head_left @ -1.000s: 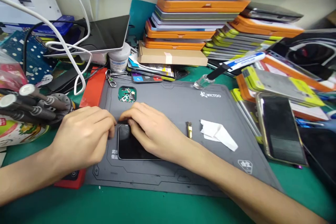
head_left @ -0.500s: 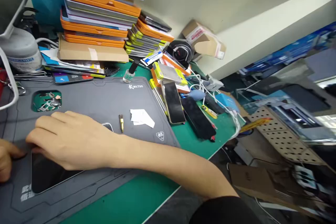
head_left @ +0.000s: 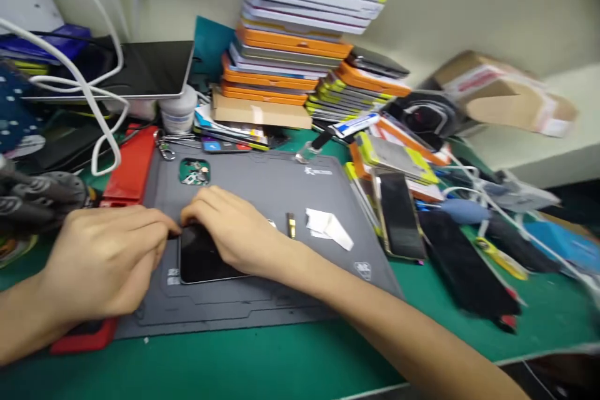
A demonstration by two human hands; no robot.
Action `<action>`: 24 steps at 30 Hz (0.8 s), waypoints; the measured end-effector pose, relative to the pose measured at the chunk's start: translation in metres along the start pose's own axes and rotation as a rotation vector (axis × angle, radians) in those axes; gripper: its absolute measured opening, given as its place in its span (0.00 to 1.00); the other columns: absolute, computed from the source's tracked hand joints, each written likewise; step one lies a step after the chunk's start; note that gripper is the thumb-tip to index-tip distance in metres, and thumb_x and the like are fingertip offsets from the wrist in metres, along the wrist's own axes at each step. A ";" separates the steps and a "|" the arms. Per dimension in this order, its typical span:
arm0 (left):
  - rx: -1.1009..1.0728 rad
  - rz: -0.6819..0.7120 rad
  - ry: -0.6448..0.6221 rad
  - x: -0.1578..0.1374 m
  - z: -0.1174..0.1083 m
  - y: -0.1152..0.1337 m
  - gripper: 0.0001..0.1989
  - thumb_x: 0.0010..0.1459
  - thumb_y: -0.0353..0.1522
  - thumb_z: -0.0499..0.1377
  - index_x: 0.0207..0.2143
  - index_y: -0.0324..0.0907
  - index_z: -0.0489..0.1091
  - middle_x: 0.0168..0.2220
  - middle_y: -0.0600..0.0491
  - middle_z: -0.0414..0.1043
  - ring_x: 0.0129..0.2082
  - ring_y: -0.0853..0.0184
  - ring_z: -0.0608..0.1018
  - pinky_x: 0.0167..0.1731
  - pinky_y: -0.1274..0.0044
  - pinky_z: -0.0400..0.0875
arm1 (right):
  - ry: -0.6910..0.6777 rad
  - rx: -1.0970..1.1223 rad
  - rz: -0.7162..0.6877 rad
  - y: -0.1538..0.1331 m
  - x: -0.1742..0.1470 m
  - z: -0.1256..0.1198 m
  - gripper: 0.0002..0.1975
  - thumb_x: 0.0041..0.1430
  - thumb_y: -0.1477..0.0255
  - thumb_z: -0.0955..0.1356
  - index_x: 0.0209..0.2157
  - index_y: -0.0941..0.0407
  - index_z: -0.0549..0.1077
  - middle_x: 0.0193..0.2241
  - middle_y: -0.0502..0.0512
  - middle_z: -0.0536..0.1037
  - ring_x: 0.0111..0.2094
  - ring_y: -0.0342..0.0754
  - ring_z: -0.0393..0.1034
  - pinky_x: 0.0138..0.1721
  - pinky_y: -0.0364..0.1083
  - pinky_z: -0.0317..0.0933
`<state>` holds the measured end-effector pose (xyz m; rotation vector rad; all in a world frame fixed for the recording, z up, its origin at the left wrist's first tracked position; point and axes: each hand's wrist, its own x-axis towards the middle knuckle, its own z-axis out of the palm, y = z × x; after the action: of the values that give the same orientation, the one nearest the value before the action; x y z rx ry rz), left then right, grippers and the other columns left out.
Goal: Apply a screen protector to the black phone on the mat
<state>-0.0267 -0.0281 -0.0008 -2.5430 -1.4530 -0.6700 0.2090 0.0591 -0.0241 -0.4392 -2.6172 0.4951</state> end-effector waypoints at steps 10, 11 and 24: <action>-0.070 -0.051 -0.009 -0.021 0.021 -0.005 0.18 0.61 0.28 0.51 0.24 0.43 0.77 0.42 0.67 0.82 0.41 0.93 0.79 0.38 0.93 0.68 | 0.031 0.036 0.010 -0.003 -0.004 0.003 0.14 0.71 0.88 0.60 0.48 0.65 0.73 0.44 0.60 0.75 0.43 0.50 0.64 0.46 0.50 0.63; -0.075 -0.065 -0.015 -0.022 0.022 -0.005 0.17 0.62 0.29 0.52 0.25 0.44 0.78 0.42 0.66 0.82 0.42 0.92 0.79 0.39 0.93 0.70 | 0.025 0.040 0.014 -0.003 -0.004 0.004 0.14 0.71 0.88 0.60 0.48 0.64 0.73 0.44 0.60 0.75 0.44 0.50 0.64 0.46 0.50 0.63; -0.103 -0.106 -0.030 -0.023 0.022 -0.001 0.18 0.62 0.33 0.52 0.24 0.44 0.78 0.44 0.68 0.83 0.42 0.92 0.79 0.41 0.90 0.71 | 0.024 0.070 0.037 -0.005 -0.007 0.005 0.10 0.75 0.84 0.60 0.49 0.61 0.70 0.45 0.58 0.75 0.44 0.49 0.66 0.45 0.50 0.65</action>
<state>-0.0313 -0.0385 -0.0306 -2.5769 -1.6133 -0.7429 0.2116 0.0509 -0.0286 -0.4693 -2.5638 0.5876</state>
